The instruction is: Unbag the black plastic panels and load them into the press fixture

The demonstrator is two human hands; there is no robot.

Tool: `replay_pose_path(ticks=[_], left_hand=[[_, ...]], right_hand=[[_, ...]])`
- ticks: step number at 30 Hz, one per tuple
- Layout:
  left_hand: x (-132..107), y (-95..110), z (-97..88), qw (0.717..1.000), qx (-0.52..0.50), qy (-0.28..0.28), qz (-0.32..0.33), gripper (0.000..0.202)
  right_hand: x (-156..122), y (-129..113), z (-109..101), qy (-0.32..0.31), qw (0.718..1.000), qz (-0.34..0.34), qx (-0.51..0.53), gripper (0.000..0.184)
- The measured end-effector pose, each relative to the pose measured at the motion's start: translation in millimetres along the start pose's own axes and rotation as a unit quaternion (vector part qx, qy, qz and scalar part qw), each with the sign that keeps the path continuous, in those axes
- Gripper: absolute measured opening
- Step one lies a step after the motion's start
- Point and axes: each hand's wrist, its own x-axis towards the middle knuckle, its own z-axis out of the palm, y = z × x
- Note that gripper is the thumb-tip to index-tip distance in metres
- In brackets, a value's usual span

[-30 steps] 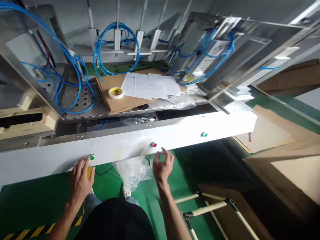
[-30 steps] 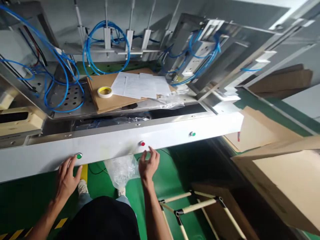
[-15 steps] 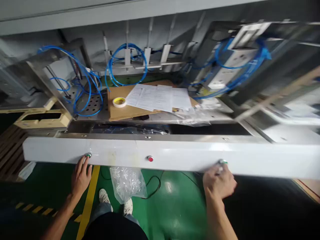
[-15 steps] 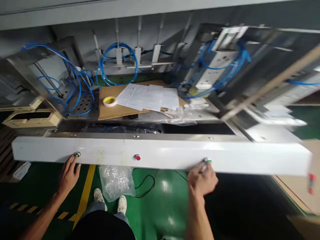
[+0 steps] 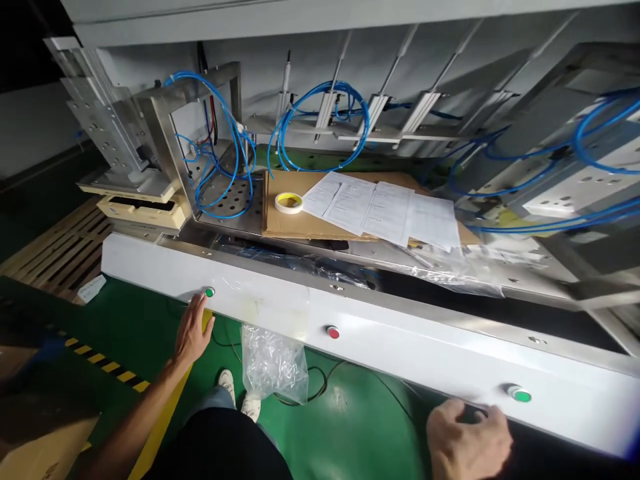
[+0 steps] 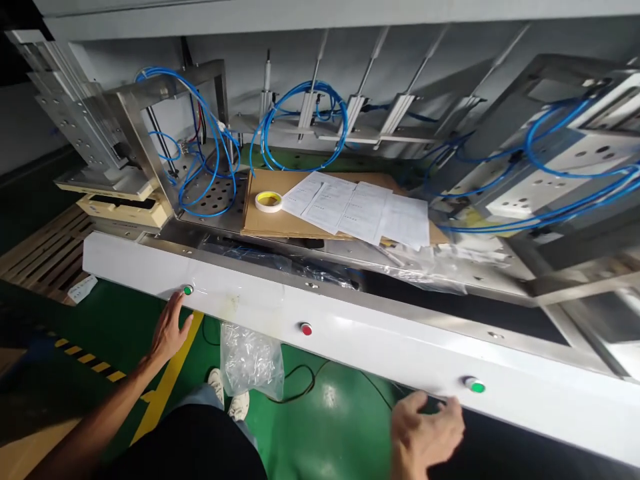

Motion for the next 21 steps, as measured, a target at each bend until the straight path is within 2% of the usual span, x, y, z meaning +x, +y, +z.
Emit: replay_pose_path(ticks=[2, 5, 7, 8, 11, 13, 14, 16, 18, 21], left_hand=[[-13.8, -2.3, -0.4, 0.999, -0.030, 0.020, -0.025, 0.062], [-34.1, -2.5, -6.1, 0.998, -0.040, 0.031, -0.048, 0.057], [-34.7, 0.1, -12.9, 0.998, -0.038, 0.028, -0.038, 0.054], [-28.4, 1.9, -16.6, 0.999, -0.037, 0.026, -0.027, 0.053], [15.9, 7.7, -23.0, 0.999, -0.029, 0.006, 0.020, 0.049], [56.8, 11.2, -21.1, 0.998, -0.016, -0.025, 0.052, 0.047], [76.8, 12.5, -18.4, 0.997, -0.009, -0.046, 0.064, 0.047], [110.4, 13.4, -11.4, 0.994, 0.001, -0.083, 0.078, 0.047], [132.2, 11.7, -4.8, 0.991, -0.001, -0.103, 0.085, 0.047], [144.3, 6.7, 0.4, 0.989, -0.012, -0.115, 0.092, 0.048]], right_hand=[[-44.4, -16.1, 8.0, 0.048, 0.998, 0.025, 0.010, 0.051], [-109.7, -41.2, 17.5, 0.062, 0.996, -0.054, 0.025, 0.038], [-132.0, -62.5, 19.6, 0.069, 0.992, -0.103, 0.037, 0.033], [-134.0, -76.9, 20.3, 0.074, 0.989, -0.122, 0.043, 0.029], [-110.0, -140.6, 26.6, 0.053, 0.970, -0.226, 0.075, 0.024], [-82.0, -192.0, 36.9, -0.054, 0.923, -0.366, 0.103, 0.034], [-68.1, -215.6, 43.8, -0.101, 0.899, -0.415, 0.096, 0.042], [-44.1, -251.1, 58.8, -0.172, 0.864, -0.471, 0.051, 0.063], [-27.0, -266.7, 72.4, -0.222, 0.848, -0.481, 0.001, 0.073], [-13.3, -262.4, 83.9, -0.262, 0.846, -0.462, -0.031, 0.077]])
